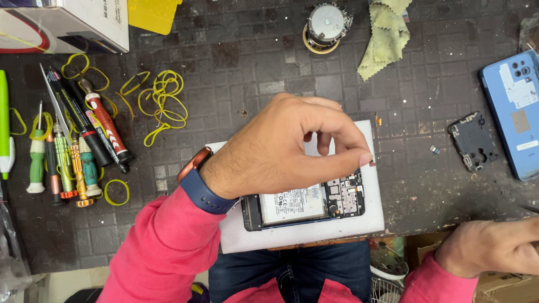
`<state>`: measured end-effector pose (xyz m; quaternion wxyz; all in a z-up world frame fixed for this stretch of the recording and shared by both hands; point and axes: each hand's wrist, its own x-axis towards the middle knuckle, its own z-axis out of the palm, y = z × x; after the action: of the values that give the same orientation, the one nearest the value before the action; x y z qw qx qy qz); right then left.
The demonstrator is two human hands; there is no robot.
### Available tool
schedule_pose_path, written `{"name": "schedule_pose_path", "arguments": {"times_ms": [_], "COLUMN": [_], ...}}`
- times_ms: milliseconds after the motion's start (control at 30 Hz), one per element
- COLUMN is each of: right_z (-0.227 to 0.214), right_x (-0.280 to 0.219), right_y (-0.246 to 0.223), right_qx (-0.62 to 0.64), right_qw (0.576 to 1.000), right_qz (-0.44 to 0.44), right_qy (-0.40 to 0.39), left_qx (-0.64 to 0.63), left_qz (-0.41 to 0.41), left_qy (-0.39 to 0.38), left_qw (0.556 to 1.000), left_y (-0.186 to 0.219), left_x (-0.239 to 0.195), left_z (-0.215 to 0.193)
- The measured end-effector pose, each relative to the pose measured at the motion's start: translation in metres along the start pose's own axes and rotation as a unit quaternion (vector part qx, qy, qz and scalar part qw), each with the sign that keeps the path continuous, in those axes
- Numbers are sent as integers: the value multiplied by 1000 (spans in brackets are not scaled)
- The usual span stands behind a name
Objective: The person uses tweezers and a cloth to clean and adjust small components inside a disassembled smartphone. They wipe the motherboard area, pick up tiny parts, and place them back into the device while working on a white foam pad.
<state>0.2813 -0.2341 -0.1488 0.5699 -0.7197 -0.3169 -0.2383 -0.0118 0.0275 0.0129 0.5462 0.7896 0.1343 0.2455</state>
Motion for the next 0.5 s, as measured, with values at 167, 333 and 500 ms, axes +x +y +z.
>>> {"name": "schedule_pose_path", "arguments": {"times_ms": [167,333,500], "right_z": [17,28,41], "right_x": [-7,-1,1], "right_y": [-64,-138,-168], "right_qx": [177,333,370], "right_qw": [972,898,848], "right_qz": [153,255,294], "right_qy": [-13,-133,-239], "left_qx": [0,28,63], "left_qz": [-16,-38,-69], "left_qy": [-13,-31,-60], "left_qw": [1000,998,994], "left_y": [-3,-8,-8], "left_x": [2,3,6], "left_z": [4,5,7]}}
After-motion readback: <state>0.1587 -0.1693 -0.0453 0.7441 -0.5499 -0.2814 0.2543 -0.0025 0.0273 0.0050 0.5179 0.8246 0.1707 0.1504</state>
